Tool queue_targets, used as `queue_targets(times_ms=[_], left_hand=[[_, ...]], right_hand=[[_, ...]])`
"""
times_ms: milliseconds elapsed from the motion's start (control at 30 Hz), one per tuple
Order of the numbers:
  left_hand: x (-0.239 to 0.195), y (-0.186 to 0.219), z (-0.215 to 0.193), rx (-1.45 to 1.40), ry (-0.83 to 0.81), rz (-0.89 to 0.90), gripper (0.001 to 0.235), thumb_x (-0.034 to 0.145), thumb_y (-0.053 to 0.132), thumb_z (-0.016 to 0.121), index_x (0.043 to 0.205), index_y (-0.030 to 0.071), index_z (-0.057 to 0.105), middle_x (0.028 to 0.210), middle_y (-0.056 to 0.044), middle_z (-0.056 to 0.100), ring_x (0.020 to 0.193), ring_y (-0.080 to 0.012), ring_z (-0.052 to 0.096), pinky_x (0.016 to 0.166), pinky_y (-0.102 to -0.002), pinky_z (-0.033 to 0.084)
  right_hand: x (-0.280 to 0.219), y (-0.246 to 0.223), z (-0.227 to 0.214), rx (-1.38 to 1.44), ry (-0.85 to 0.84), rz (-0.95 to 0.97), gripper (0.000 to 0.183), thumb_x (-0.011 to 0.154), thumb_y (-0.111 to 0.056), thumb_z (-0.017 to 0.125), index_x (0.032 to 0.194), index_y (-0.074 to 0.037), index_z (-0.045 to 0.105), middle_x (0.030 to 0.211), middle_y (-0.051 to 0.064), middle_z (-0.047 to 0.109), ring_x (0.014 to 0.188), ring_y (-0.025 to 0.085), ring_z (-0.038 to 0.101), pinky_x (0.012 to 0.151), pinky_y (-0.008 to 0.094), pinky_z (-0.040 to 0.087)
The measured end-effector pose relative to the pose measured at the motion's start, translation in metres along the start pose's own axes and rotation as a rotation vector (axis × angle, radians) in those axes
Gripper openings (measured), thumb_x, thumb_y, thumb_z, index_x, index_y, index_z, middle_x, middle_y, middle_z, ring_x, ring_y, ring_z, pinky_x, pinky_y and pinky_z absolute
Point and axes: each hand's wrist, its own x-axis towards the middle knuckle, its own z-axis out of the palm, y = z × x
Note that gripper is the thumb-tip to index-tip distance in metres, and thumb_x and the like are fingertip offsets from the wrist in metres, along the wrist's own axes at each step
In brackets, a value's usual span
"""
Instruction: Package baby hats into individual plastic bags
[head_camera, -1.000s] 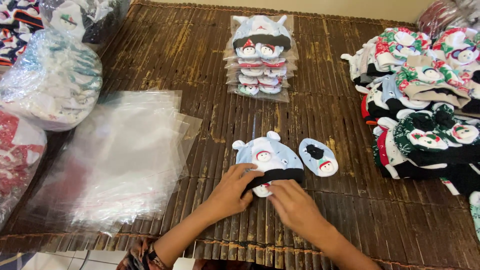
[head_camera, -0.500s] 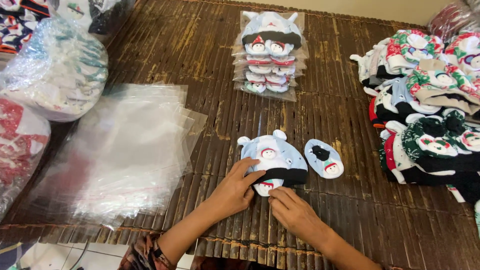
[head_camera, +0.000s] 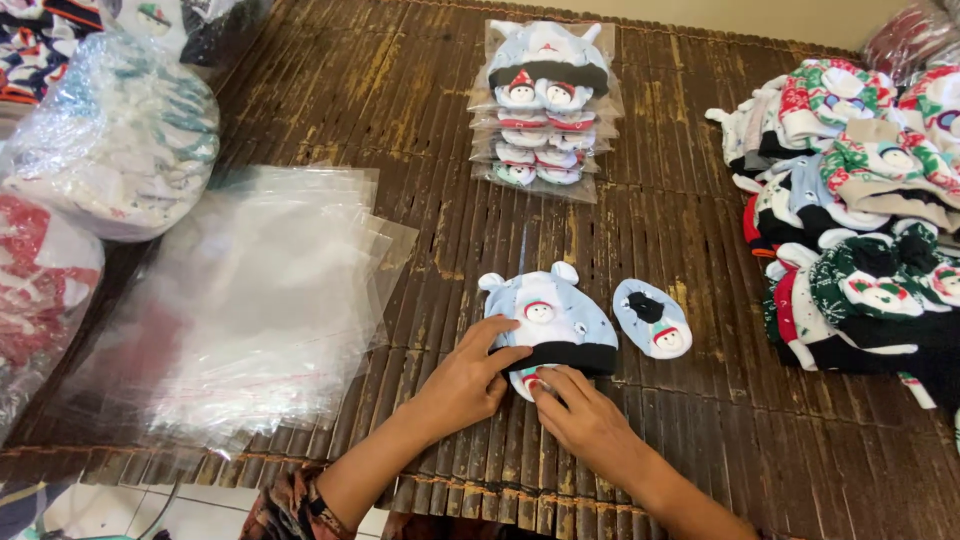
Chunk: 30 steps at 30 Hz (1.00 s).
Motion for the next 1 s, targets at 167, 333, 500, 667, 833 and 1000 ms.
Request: queue_targets(times_ms=[167, 333, 500, 667, 833, 1000], left_hand=[[0.001, 0.003, -0.002, 0.062, -0.025, 0.030, 0.050, 0.067, -0.010, 0.066, 0.115, 0.003, 0.068, 0.139, -0.018, 0.052, 0.134, -0.0424, 0.049, 0.110, -0.048, 0.047], [0.003, 0.005, -0.005, 0.057, -0.043, 0.018, 0.049, 0.066, -0.003, 0.067, 0.114, 0.004, 0.071, 0.138, -0.017, 0.056, 0.132, -0.0413, 0.050, 0.110, -0.047, 0.046], [0.002, 0.002, 0.002, 0.108, 0.013, 0.009, 0.028, 0.080, 0.006, 0.076, 0.107, 0.003, 0.073, 0.133, -0.013, 0.061, 0.124, -0.0352, 0.057, 0.103, -0.043, 0.051], [-0.002, 0.000, 0.006, 0.130, -0.035, -0.023, 0.030, 0.081, 0.007, 0.075, 0.110, 0.007, 0.070, 0.137, -0.011, 0.058, 0.125, -0.0343, 0.055, 0.102, -0.045, 0.047], [-0.003, -0.001, 0.006, 0.136, -0.062, -0.058, 0.034, 0.080, 0.008, 0.075, 0.112, 0.009, 0.066, 0.139, -0.009, 0.056, 0.128, -0.0341, 0.053, 0.104, -0.046, 0.044], [-0.003, -0.001, 0.009, 0.268, -0.171, -0.083, 0.036, 0.081, 0.013, 0.074, 0.116, 0.011, 0.070, 0.144, -0.013, 0.050, 0.133, -0.0398, 0.043, 0.105, -0.052, 0.036]], right_hand=[[-0.008, 0.007, -0.005, 0.066, -0.110, 0.048, 0.023, 0.085, -0.008, 0.068, 0.108, -0.003, 0.065, 0.127, 0.013, 0.061, 0.124, 0.031, 0.055, 0.101, 0.041, 0.047], [0.002, 0.008, -0.010, 0.253, 0.050, 0.250, 0.010, 0.085, -0.004, 0.065, 0.094, -0.007, 0.067, 0.094, 0.006, 0.068, 0.086, 0.018, 0.061, 0.078, 0.029, 0.053], [0.002, 0.012, 0.013, -0.004, -0.070, 0.561, 0.031, 0.088, -0.038, 0.074, 0.099, -0.010, 0.072, 0.088, 0.002, 0.063, 0.081, 0.021, 0.063, 0.066, 0.035, 0.053], [0.002, 0.022, 0.022, 0.325, -0.116, 0.737, 0.020, 0.082, -0.025, 0.080, 0.090, -0.010, 0.070, 0.076, -0.002, 0.058, 0.060, 0.013, 0.053, 0.056, 0.030, 0.046], [0.003, 0.018, 0.014, 0.719, -0.020, 0.735, 0.010, 0.080, 0.001, 0.078, 0.085, -0.004, 0.070, 0.076, -0.002, 0.057, 0.057, 0.007, 0.043, 0.051, 0.023, 0.037], [-0.003, 0.041, -0.006, 0.797, 0.091, 0.680, 0.032, 0.086, -0.003, 0.071, 0.117, -0.006, 0.067, 0.097, 0.009, 0.069, 0.067, 0.012, 0.062, 0.052, 0.022, 0.052]])
